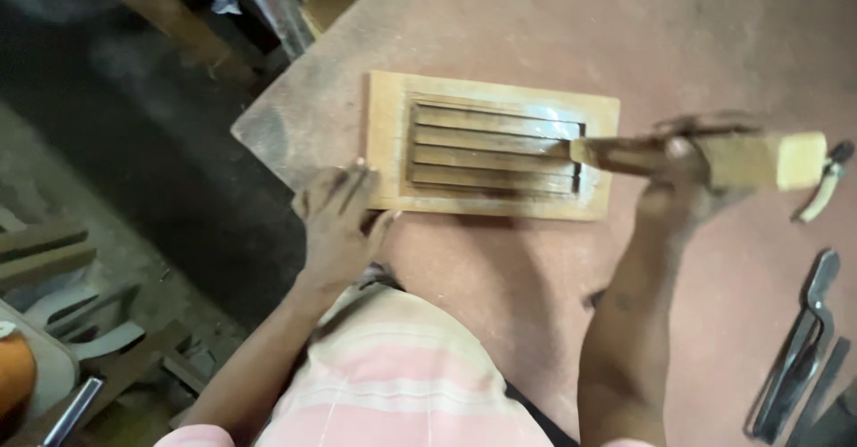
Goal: The person fits wooden slats into a rectangular wooden frame on a workbench, pressing each slat into place and tapping them with a wooden block and a hammer. They then use pliers to adjust fasteners along the frame edge, check the slats by hand, and carry the finished louver frame away from the bench.
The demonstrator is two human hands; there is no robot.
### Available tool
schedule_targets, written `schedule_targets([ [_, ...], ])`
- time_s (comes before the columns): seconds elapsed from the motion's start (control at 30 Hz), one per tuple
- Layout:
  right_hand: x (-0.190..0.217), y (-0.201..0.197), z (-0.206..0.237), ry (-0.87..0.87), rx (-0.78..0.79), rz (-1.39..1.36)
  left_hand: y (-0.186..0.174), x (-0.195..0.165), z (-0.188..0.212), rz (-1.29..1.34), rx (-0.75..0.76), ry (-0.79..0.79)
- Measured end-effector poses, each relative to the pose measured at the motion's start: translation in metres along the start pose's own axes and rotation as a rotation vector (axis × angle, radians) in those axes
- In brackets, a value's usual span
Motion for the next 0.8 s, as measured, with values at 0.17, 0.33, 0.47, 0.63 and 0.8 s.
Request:
schedule_targets([
  [0.17, 0.028, 0.017, 0.023, -0.020, -0.023, -0.077, 0.002, -0.005, 0.022, -0.080, 0.016, 0.293],
  [0.33, 0.089, 0.069, 0.013, -0.091, 0.378, -0.261, -0.007, -0.008, 0.031, 0.157, -0.057, 0.489],
  [0.47, 0.145, 0.129, 0.016, -0.048, 0.441, -0.103, -0.014, 0.003, 0.020, 0.278, -0.042, 0.503],
  [0.63, 0.027, 0.190, 0.071, 0.158, 0.028, 0.082, -0.017, 0.020, 0.002, 0.238, 0.053, 0.621],
  [0.8, 0.034, 0.159, 0.069, -0.043, 0.063, -0.069, -0.016, 0.041, -0.012, 0.202, 0.115, 0.776],
])
Point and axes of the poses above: each hand's wrist, its own z-axis away from the middle knuckle, its own y-axis out of the palm, x = y × z, the point moved 3 cm from there along -z, towards the middle knuckle, and after that the axes turned 9 degrees about -y, right-handed, at the moved point
